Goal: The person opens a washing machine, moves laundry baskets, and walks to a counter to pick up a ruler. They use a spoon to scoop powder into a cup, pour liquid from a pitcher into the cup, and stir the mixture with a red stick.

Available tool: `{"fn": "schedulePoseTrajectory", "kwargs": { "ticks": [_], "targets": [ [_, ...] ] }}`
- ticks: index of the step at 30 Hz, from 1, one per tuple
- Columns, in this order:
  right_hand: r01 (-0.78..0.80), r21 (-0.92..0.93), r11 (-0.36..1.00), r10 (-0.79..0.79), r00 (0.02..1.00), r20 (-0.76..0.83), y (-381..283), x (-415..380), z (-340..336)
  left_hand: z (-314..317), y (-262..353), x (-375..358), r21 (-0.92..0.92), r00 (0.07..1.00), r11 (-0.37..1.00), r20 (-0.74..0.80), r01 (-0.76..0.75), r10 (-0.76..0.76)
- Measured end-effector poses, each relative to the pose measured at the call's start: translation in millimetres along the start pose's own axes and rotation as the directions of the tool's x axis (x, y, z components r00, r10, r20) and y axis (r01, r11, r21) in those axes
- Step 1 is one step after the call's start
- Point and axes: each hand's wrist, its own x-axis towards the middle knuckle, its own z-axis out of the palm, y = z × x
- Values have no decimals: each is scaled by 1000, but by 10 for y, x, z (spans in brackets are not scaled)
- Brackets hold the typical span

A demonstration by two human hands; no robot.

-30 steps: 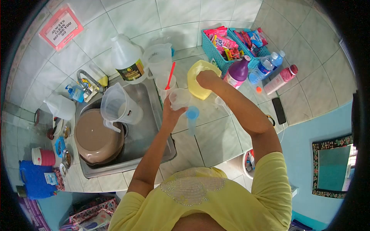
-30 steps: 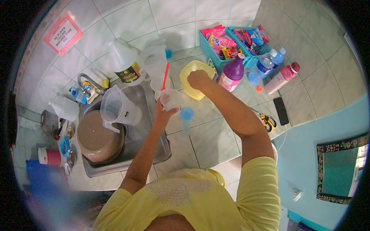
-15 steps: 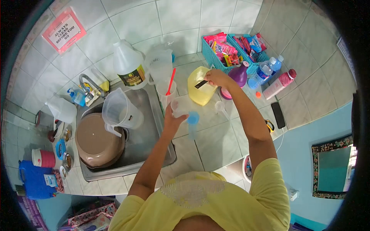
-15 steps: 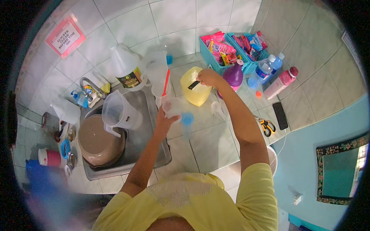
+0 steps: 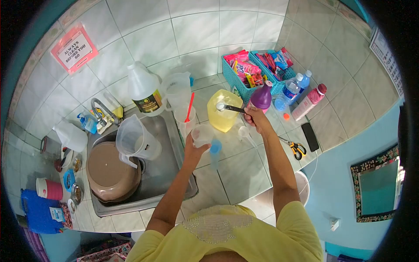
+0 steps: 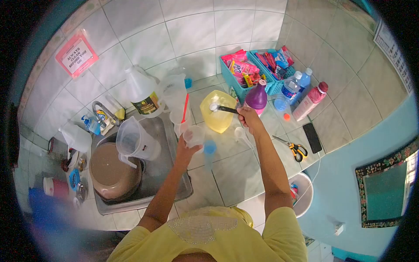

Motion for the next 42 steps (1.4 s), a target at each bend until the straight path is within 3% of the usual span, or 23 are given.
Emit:
{"fn": "schedulePoseTrajectory", "kwargs": {
  "ticks": [2,5,21,25,28,29,30,31,32,33,35,36,40,42],
  "targets": [
    [-12,102,995,12,1000,5,26,-60,2,7,43,-22,28,1000,1000,-5,2,-2],
    [-28,92,995,32,999,-40,45,-117,50,20,59,-28,90,1000,996,-8,-22,23],
    [-2,137,991,11,998,-62,-29,-230,105,72,196,65,52,1000,998,0,31,-32],
    [110,68,992,-111,994,16,-193,-441,348,65,261,140,96,1000,995,3,-21,21],
    [300,-338,892,-322,947,-11,-219,-576,524,62,217,188,128,998,991,-37,-46,51],
    [296,-337,894,-317,948,-7,-198,-596,571,56,196,196,118,995,990,-50,-84,90],
    [601,-588,541,-659,738,147,-194,-627,645,59,251,189,118,995,990,-54,-79,86],
    [718,-695,37,-819,420,390,-202,-673,704,62,312,179,123,997,991,-61,-47,55],
    [679,-731,-69,-731,464,500,-235,-766,716,65,361,172,127,997,992,-67,-15,23],
    [680,-730,-67,-729,466,502,-260,-833,752,55,347,180,127,997,992,-71,-11,20],
    [644,-725,-246,-603,484,635,-271,-907,814,31,315,181,19,997,998,-46,-55,56],
    [654,-706,-271,-620,442,648,-250,-894,811,23,312,166,19,997,998,-49,-52,53],
    [648,-735,-202,-670,456,586,-181,-759,754,-9,292,131,30,994,996,-66,-88,90],
    [606,-683,407,-728,667,158,-107,-639,711,-35,238,104,45,992,994,-69,-100,103]
  ]
}}
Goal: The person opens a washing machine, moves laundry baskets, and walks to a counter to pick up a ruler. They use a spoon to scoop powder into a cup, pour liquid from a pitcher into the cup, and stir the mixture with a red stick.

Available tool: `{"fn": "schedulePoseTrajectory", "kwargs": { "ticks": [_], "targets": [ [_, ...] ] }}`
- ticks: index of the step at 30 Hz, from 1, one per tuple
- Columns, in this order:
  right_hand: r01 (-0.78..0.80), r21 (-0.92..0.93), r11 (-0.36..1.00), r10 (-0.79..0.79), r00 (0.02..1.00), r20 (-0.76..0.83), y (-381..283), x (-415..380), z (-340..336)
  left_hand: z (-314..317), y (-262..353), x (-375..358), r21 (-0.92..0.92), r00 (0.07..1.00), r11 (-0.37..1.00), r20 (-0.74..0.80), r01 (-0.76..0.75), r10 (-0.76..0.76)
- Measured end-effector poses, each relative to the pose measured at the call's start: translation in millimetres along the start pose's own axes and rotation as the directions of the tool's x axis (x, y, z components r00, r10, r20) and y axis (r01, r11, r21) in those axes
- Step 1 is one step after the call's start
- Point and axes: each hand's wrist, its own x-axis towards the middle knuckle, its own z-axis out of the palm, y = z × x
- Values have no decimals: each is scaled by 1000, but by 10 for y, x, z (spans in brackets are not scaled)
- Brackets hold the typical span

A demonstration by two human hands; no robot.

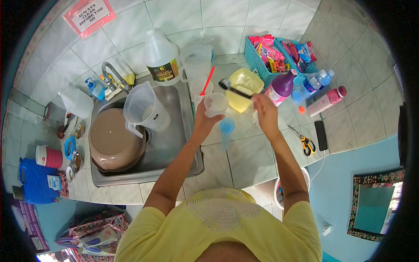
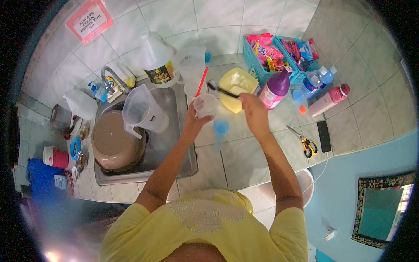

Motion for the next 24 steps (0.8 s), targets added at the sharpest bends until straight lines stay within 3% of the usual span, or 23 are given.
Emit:
{"fn": "schedulePoseTrajectory", "kwargs": {
  "ticks": [1,3,7,8,9,10,11,12,14,16,18,20,21,23,24],
  "targets": [
    [-5,1,1000,5,1000,5,47,34,-10,-21,-61,-22,-15,1000,1000,4,21,-21],
    [-309,48,950,311,950,-38,133,132,-39,-46,-187,-77,-29,999,998,8,49,-49],
    [-453,-76,889,458,884,93,300,205,0,-87,-458,-313,128,996,989,-48,78,-73],
    [-215,-269,939,211,977,-44,353,171,62,-98,-509,-361,197,996,978,-53,75,-65],
    [12,-472,881,-79,989,-123,282,173,101,-95,-516,-404,199,995,976,-63,83,-72],
    [19,-465,885,-80,991,-111,224,203,98,-78,-525,-439,139,991,982,-60,128,-121],
    [-9,-170,985,-13,991,-130,176,258,54,-67,-536,-474,78,984,982,-60,173,-169],
    [-45,145,988,63,991,-122,-13,349,-28,-67,-594,-514,81,981,979,-82,185,-178],
    [-61,445,893,136,981,-138,-647,501,-310,-87,-735,-552,71,989,988,-55,140,-136],
    [216,518,827,-64,953,-294,-1040,562,-631,-75,-690,-556,121,983,977,-59,177,-171],
    [427,652,626,-268,903,-335,-1468,530,-1112,-85,-620,-599,165,975,961,-57,223,-217],
    [497,779,382,-475,829,-296,-1888,444,-1547,-112,-578,-666,335,999,941,-29,44,-36],
    [518,791,326,-566,777,-276,-2014,432,-1652,-156,-602,-691,337,999,940,-29,48,-40],
    [551,784,286,-659,707,-257,-2189,395,-1781,-301,-665,-742,187,990,975,-105,117,-98],
    [557,780,286,-678,693,-246,-2237,382,-1816,-378,-629,-757,87,973,990,-213,113,-92]
  ]
}}
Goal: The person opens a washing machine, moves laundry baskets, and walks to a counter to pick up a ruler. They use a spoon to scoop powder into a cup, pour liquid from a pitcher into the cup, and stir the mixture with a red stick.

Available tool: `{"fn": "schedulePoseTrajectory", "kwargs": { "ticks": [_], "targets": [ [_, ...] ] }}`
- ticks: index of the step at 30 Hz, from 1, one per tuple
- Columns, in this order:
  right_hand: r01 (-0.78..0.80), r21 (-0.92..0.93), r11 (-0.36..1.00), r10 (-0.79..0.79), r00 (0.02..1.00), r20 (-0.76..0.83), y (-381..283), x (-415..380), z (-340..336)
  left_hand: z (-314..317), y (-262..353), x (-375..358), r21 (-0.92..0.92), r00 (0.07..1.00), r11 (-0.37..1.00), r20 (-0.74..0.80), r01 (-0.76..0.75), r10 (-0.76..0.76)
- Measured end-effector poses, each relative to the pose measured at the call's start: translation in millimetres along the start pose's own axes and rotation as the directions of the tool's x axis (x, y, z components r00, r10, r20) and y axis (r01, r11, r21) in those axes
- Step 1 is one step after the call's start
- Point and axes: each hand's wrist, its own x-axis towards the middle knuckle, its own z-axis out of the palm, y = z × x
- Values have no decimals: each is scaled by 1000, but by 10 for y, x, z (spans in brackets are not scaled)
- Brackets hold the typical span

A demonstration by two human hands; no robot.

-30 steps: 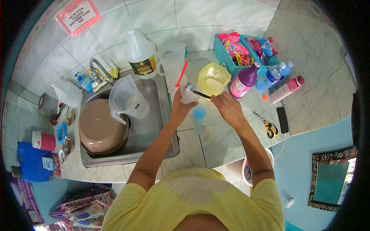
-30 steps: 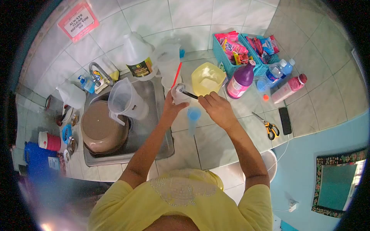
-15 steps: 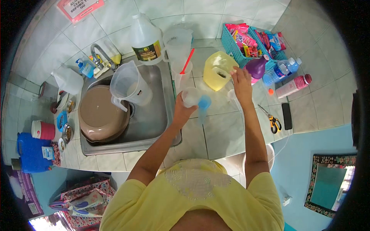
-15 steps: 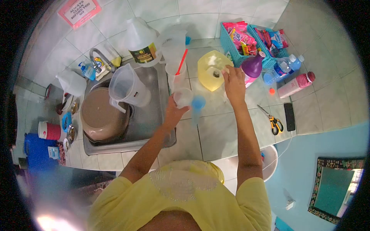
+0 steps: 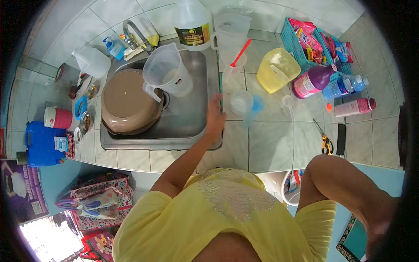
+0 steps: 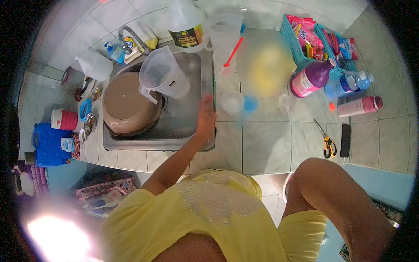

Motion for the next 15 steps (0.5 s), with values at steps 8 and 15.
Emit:
{"fn": "schedulePoseTrajectory", "kwargs": {
  "ticks": [8,15],
  "targets": [
    [7,-41,999,-5,999,49,-91,67,68,-1153,-245,559,-106,831,976,-547,-188,100],
    [-7,-75,997,10,999,39,-140,118,143,-1474,135,929,-469,824,879,-529,-84,-204]
  ]
}}
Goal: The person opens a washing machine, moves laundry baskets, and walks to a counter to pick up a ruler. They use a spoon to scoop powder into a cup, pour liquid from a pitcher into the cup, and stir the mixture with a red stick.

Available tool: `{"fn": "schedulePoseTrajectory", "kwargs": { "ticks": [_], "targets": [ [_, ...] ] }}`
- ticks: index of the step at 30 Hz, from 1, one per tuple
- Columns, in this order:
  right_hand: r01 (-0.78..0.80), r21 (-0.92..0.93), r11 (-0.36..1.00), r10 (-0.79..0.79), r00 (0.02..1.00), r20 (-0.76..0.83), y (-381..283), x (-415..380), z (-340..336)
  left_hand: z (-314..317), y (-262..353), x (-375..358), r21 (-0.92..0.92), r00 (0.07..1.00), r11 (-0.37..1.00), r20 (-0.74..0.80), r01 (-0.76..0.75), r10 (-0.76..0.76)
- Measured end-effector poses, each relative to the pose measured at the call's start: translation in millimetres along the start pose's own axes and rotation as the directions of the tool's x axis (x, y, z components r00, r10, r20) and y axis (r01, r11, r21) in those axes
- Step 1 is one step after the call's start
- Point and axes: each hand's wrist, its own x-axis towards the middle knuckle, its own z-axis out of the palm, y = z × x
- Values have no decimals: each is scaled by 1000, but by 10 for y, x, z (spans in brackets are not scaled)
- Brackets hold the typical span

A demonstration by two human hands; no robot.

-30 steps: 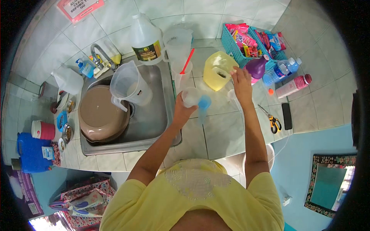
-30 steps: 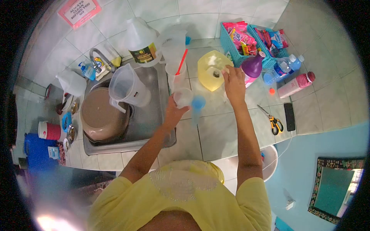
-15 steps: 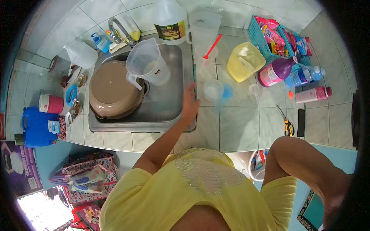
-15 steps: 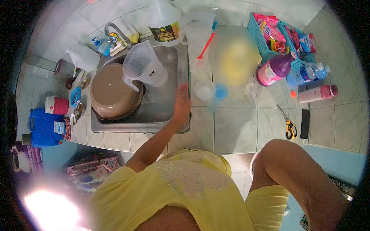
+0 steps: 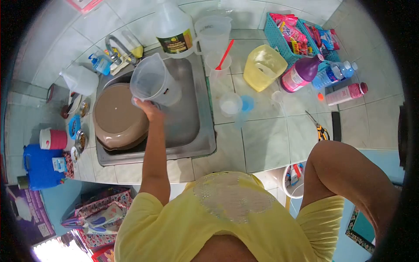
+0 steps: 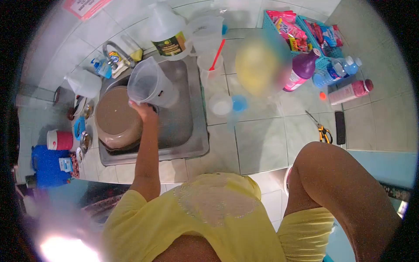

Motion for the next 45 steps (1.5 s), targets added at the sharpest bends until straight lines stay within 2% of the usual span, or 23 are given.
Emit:
{"fn": "schedulePoseTrajectory", "kwargs": {
  "ticks": [2,8,10,11,13,14,16,17,18,20,21,23,27,29,30,31,32,33,35,38,39,41,45],
  "targets": [
    [-9,-15,1000,9,1000,5,-23,90,1,16,-80,97,-86,998,996,65,2,4],
    [-39,72,997,45,996,-81,199,147,-171,-285,-359,600,-85,982,981,65,-172,178],
    [-107,135,985,134,968,-211,534,49,-306,15,-224,344,-237,995,970,-94,-62,40],
    [-160,183,970,215,917,-335,808,-71,-349,179,-117,223,-247,985,964,-164,-97,58],
    [-287,260,922,387,674,-629,1567,-362,-347,146,-175,273,-339,994,937,-90,-83,55],
    [-346,53,937,267,608,-748,2060,-515,-147,118,-190,307,-414,997,907,-23,-77,74],
    [-675,135,726,596,518,-614,2787,-1039,-28,175,-162,298,-357,994,927,-57,-112,98],
    [-783,349,514,744,205,-635,3059,-1204,118,196,-132,281,-292,989,946,-80,-144,125],
    [-831,368,417,756,93,-648,3334,-1462,209,207,-113,285,-288,989,947,-87,-143,123],
    [-942,156,298,679,93,-728,3825,-2017,307,231,-71,291,-232,989,967,-124,-110,83],
    [-942,158,296,682,93,-726,3942,-2124,351,234,-51,273,-231,988,967,-128,-112,84],
    [-968,239,79,686,-121,-717,4098,-2259,421,224,-9,212,-208,992,970,-40,-124,119],
    [-985,167,30,743,-90,-663,4260,-2412,391,141,125,89,-133,994,986,36,-102,108],
    [-995,51,91,783,40,-621,4246,-2395,354,114,201,56,-121,988,993,153,-10,28],
    [-994,55,90,786,37,-617,4267,-2449,343,113,244,28,-116,988,993,150,-12,30],
    [-923,-333,194,652,375,-659,4287,-2505,344,115,283,1,-117,986,993,164,1,18],
    [-703,-677,219,478,682,-554,4312,-2552,344,125,323,-24,-118,984,993,179,13,8],
    [-705,-674,222,479,681,-554,4244,-2503,378,143,369,-57,-115,984,993,178,10,11],
    [-809,-478,342,639,573,-513,3949,-2274,461,194,445,-136,-25,984,1000,177,17,-13],
    [-766,-489,418,640,630,-439,3652,-2060,454,246,520,-267,99,986,994,166,-38,21],
    [-767,-488,417,638,629,-444,3601,-2064,433,283,567,-328,102,985,994,171,-39,21],
    [-701,-596,392,698,648,-304,3497,-2075,372,344,650,-453,118,983,992,183,-53,30],
    [-663,-669,337,684,660,-309,3312,-2054,290,352,666,-543,189,990,978,128,-90,66]
  ]
}}
